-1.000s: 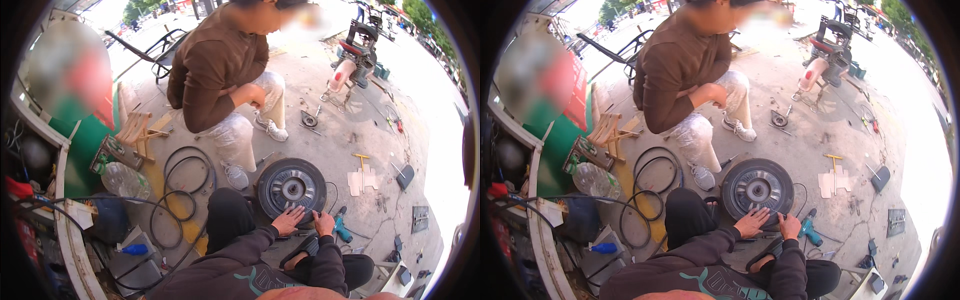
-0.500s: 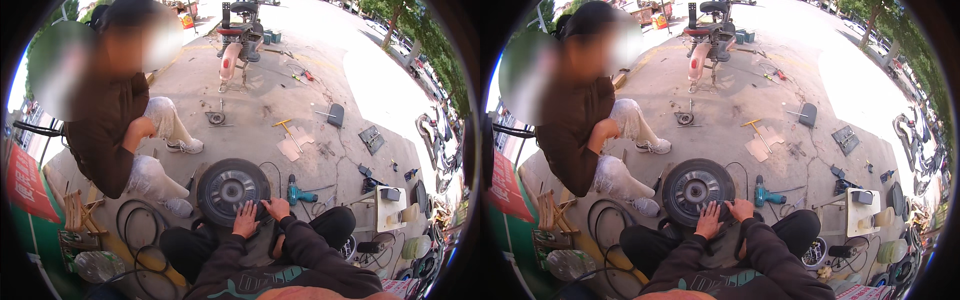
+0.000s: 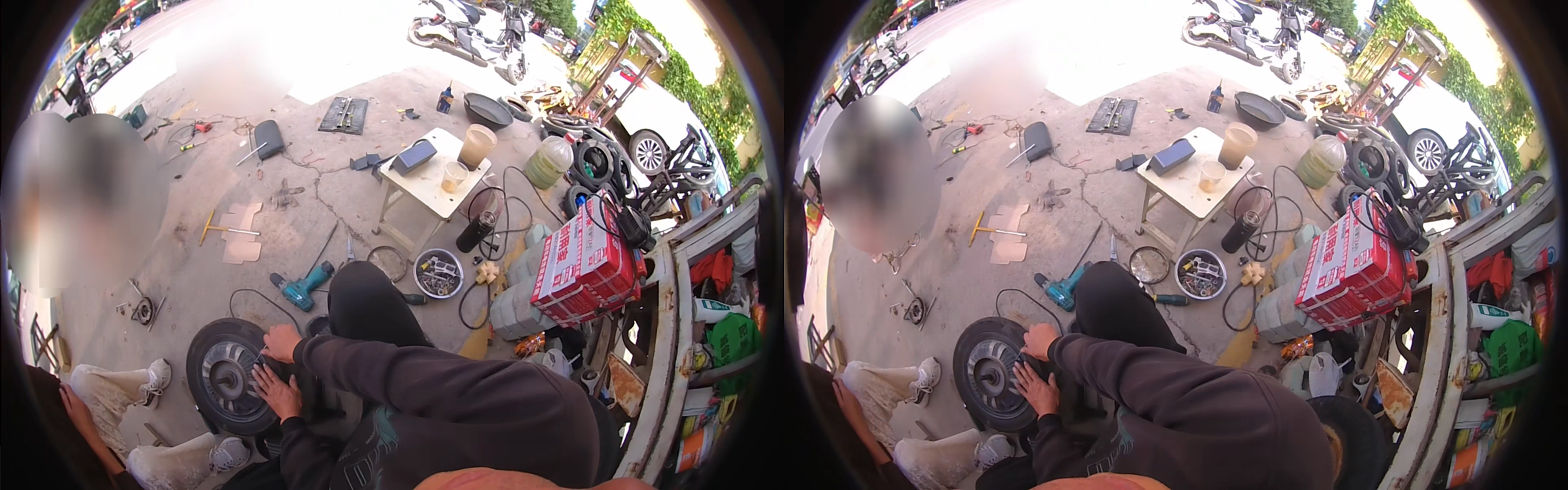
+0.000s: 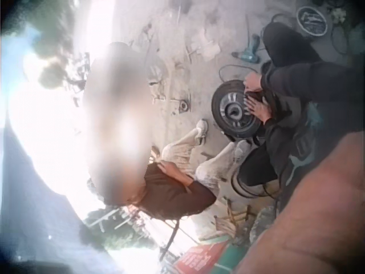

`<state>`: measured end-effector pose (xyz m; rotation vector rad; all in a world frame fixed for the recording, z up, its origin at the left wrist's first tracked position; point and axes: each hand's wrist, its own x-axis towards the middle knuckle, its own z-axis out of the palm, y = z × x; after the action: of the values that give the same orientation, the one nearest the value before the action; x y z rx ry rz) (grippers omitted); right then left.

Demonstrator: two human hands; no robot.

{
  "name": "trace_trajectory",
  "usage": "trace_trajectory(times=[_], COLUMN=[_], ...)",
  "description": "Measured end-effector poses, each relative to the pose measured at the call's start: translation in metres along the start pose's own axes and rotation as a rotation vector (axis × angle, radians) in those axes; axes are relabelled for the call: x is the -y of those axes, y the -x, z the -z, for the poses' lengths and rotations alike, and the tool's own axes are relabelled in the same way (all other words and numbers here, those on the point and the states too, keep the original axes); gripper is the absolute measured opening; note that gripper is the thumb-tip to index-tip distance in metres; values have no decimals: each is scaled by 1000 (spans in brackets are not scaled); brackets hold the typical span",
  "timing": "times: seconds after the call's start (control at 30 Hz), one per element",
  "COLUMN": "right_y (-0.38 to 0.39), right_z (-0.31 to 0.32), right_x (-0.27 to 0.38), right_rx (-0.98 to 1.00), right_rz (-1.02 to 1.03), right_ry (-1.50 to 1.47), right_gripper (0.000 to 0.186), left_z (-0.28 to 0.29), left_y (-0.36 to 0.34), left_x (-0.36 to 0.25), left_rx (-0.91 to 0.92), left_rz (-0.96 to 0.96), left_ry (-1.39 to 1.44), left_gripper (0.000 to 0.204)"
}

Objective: The person sits on the ground and uses a cordless impact driver to remove and install bolts on a motorcycle tire. They also handle a metal clamp and a screwdriver while adjusting the tire and its components.

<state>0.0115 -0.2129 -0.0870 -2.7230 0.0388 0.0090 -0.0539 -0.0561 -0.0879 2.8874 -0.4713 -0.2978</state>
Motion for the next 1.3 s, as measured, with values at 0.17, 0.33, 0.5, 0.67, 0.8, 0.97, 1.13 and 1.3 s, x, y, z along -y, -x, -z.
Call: trace_trajectory(times=[0.17, 0.33, 0.5, 0.67, 0.8, 0.97, 1.13, 1.3], right_y=[-8, -22, -25, -19, -27, -33, -49, -90], right_z=[0, 1, -14, -11, -11, -24, 3, 42], right_x=[27, 40, 31, 29, 24, 18, 16, 11], right_rx=[-19, 8, 79, 68, 115, 123, 162, 121], right_rz=[210, 433, 435, 388, 417, 401, 443, 430], right_ry=[400, 180, 134, 115, 152, 44, -35, 12], right_gripper=[22, 18, 17, 16, 16, 21, 19, 24], left_z=[-6, 4, 0, -8, -5, 5, 0, -7], left_y=[1, -6, 0, 2, -1, 4, 3, 3], left_x=[7, 14, 3, 1, -4, -3, 1, 24], left_rx=[-33, -71, -139, -173, -208, -205, -189, -168], left_rz=[0, -23, 8, 25, -6, 38, 4, -72], left_ry=[18, 45, 54, 79, 47, 38, -193, -314], left_gripper=[89, 95, 91, 92, 92, 89, 70, 66])
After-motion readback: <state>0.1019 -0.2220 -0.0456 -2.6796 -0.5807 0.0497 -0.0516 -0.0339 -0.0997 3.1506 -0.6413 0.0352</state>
